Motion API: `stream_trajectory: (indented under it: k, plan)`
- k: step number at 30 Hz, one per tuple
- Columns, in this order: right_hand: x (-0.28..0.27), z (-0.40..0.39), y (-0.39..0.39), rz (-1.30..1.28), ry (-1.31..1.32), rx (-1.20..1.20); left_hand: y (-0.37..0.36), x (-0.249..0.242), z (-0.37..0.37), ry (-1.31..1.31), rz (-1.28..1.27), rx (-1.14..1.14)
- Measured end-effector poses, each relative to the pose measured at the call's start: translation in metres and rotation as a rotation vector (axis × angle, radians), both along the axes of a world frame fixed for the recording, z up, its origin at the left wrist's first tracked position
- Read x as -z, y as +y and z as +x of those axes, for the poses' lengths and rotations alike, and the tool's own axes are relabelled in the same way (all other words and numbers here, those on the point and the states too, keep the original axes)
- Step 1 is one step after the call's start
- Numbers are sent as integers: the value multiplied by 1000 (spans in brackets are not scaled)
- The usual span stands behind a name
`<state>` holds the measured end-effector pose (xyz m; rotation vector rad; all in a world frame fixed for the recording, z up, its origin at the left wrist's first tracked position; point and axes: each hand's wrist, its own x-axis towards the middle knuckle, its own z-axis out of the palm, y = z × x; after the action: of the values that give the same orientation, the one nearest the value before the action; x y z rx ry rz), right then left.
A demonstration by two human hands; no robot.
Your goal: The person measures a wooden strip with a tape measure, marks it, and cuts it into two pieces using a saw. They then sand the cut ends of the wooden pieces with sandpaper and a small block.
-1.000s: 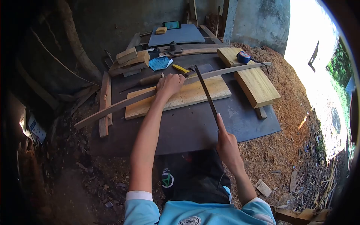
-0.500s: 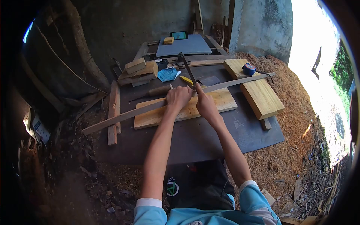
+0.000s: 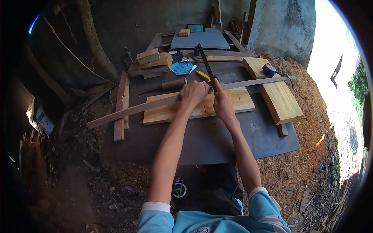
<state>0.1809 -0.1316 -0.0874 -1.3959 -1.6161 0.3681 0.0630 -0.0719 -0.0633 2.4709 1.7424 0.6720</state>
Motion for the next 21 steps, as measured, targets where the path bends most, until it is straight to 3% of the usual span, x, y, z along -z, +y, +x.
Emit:
stream_trajectory:
  k: [8, 17, 21]
  plan:
    - [4, -5, 0, -33, -41, 19, -2, 3, -1, -22, -3, 9]
    - [1, -13, -4, -108, -333, 97, 3, 11, 0, -1, 61, -22]
    - [10, -7, 1, -14, -192, 37, 2, 10, 0, -20, 68, -13]
